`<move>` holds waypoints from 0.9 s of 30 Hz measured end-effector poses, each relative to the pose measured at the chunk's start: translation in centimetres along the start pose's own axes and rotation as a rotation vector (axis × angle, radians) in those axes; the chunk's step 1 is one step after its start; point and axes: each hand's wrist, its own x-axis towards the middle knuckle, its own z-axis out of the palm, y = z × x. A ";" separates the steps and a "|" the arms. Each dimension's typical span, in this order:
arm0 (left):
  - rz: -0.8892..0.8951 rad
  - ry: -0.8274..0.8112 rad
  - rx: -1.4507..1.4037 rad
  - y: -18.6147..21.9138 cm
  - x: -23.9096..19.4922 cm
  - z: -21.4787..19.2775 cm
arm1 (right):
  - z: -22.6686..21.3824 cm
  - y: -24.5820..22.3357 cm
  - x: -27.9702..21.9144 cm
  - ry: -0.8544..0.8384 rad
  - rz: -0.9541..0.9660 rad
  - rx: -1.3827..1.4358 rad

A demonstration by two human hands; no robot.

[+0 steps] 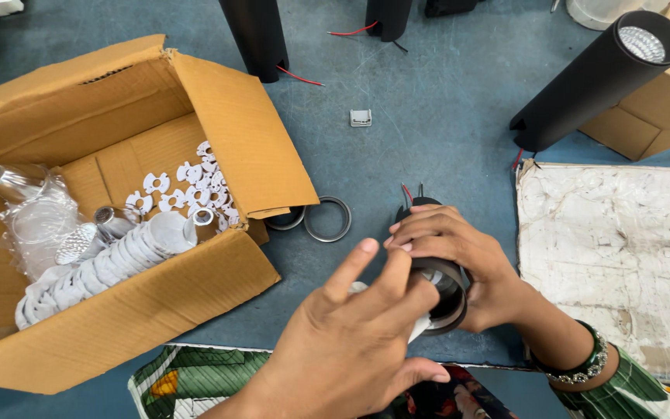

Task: The person assembles a light fixture by inserting a circular LED reflector into a black cylindrical housing and then cleaning the internal components with a white cloth.

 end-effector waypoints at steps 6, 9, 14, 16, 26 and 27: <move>0.269 -0.076 0.392 -0.6 1.3 -1.6 | 0.1 -0.1 -0.1 0.005 -0.004 -0.005; 0.306 -0.049 0.452 -1.5 1.5 -2.8 | -0.1 -0.1 -0.3 0.020 0.025 0.026; 0.053 0.234 0.072 -2.0 0.0 -4.5 | -0.9 0.2 -0.6 0.029 0.057 0.069; -0.087 0.324 0.107 -1.5 -0.3 -3.9 | -0.9 0.3 -0.6 0.023 0.059 0.082; -0.168 0.154 -0.118 0.7 0.2 1.2 | -0.6 0.1 -0.4 0.028 0.043 0.053; -0.163 0.154 -0.087 0.7 0.2 1.3 | -0.6 0.1 -0.4 0.028 0.040 0.060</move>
